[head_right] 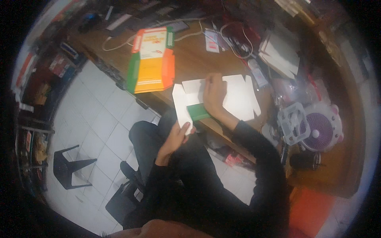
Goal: The person folds flat paperboard pieces into small rectangular boxes at a wooden counter. They repeatedly fold the sides, tuck flaps, and stack the finished boxes on the counter.
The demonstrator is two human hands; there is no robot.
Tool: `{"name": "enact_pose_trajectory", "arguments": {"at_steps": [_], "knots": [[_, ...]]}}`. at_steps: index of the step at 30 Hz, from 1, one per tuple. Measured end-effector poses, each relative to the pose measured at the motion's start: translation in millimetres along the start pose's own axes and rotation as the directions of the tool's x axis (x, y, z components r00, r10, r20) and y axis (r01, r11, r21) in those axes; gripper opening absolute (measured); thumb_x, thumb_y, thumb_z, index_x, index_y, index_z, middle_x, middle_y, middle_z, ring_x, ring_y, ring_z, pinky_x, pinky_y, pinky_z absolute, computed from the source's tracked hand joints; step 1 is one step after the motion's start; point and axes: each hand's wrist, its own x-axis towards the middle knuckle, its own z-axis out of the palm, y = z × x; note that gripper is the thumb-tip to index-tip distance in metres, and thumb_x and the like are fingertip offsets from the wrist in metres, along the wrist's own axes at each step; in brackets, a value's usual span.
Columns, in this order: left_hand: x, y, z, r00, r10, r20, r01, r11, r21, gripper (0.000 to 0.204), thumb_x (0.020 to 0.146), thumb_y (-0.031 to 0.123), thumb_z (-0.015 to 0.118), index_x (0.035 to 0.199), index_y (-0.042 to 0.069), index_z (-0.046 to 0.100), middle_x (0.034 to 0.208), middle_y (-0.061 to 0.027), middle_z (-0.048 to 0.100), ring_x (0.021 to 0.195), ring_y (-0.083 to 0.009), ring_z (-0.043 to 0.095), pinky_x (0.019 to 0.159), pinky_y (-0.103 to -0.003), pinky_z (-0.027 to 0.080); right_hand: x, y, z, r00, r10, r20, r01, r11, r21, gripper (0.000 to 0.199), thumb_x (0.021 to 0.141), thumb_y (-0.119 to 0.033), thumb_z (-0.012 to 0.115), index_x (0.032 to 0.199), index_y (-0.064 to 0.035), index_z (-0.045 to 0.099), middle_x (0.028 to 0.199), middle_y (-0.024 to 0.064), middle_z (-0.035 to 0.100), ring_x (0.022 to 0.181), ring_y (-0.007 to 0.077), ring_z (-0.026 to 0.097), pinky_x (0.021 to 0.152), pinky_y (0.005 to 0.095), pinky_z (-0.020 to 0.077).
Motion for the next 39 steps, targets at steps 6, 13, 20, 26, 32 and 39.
{"name": "enact_pose_trajectory", "arguments": {"at_steps": [6, 13, 20, 26, 32, 39], "knots": [[-44, 7, -7, 0.928, 0.260, -0.267, -0.298, 0.948, -0.112, 0.030, 0.105, 0.023, 0.039, 0.123, -0.002, 0.043, 0.094, -0.0097, 0.057, 0.075, -0.0118, 0.053, 0.048, -0.023, 0.041, -51, -31, -36, 0.905, 0.287, -0.314, -0.137, 0.895, 0.425, 0.033, 0.095, -0.014, 0.056, 0.120, 0.0025, 0.043, 0.113, 0.0124, 0.047, 0.109, 0.0228, 0.044, 0.098, 0.0368, 0.0350], [-99, 37, -43, 0.914, 0.318, -0.253, -0.379, 0.892, -0.247, 0.035, 0.105, 0.033, 0.041, 0.117, 0.001, 0.047, 0.084, -0.0060, 0.055, 0.053, -0.0087, 0.045, 0.049, -0.026, 0.040, -84, -24, -91, 0.598, 0.248, 0.762, -0.706, -0.286, 0.648, 0.052, 0.093, -0.026, 0.066, 0.132, -0.0056, 0.040, 0.132, 0.0123, 0.044, 0.121, 0.0293, 0.048, 0.104, 0.0504, 0.0423], [-84, 42, -44, 0.927, 0.269, -0.260, -0.252, 0.963, 0.099, 0.043, 0.104, 0.030, 0.043, 0.135, 0.001, 0.040, 0.107, -0.0140, 0.060, 0.075, -0.0167, 0.061, 0.065, -0.028, 0.051, -45, -49, -132, 0.914, 0.229, 0.334, -0.404, 0.576, 0.711, 0.038, 0.090, -0.010, 0.067, 0.123, 0.0012, 0.053, 0.122, 0.0117, 0.057, 0.108, 0.0221, 0.059, 0.094, 0.0371, 0.0516], [-27, 172, 4, 0.255, 0.966, 0.045, -0.595, 0.120, 0.794, 0.062, 0.089, 0.018, 0.065, 0.144, 0.007, 0.039, 0.148, -0.0151, 0.041, 0.134, -0.0268, 0.041, 0.109, -0.042, 0.033, 23, -74, -187, 0.594, -0.799, 0.094, 0.796, 0.601, 0.077, 0.034, 0.086, -0.001, 0.063, 0.120, -0.0031, 0.064, 0.107, 0.0118, 0.067, 0.108, 0.0288, 0.064, 0.101, 0.0402, 0.0499], [20, 95, -30, 0.527, 0.422, 0.737, -0.675, -0.318, 0.665, 0.044, 0.081, 0.008, 0.060, 0.125, 0.016, 0.063, 0.115, -0.0047, 0.064, 0.107, -0.0225, 0.061, 0.096, -0.041, 0.045, -6, 38, -132, 0.377, -0.871, 0.314, 0.866, 0.452, 0.212, 0.035, 0.086, -0.007, 0.057, 0.121, -0.0065, 0.064, 0.115, 0.0129, 0.063, 0.110, 0.0277, 0.063, 0.099, 0.0410, 0.0516], [19, 56, -35, 0.662, 0.163, 0.731, -0.748, 0.094, 0.657, 0.053, 0.071, 0.007, 0.068, 0.124, 0.004, 0.060, 0.105, -0.0109, 0.066, 0.103, -0.0244, 0.063, 0.090, -0.033, 0.049, -32, 66, -130, 0.434, -0.597, 0.675, 0.413, 0.797, 0.440, 0.034, 0.087, -0.008, 0.057, 0.121, -0.0024, 0.062, 0.117, 0.0102, 0.065, 0.107, 0.0252, 0.064, 0.095, 0.0374, 0.0510]]}}
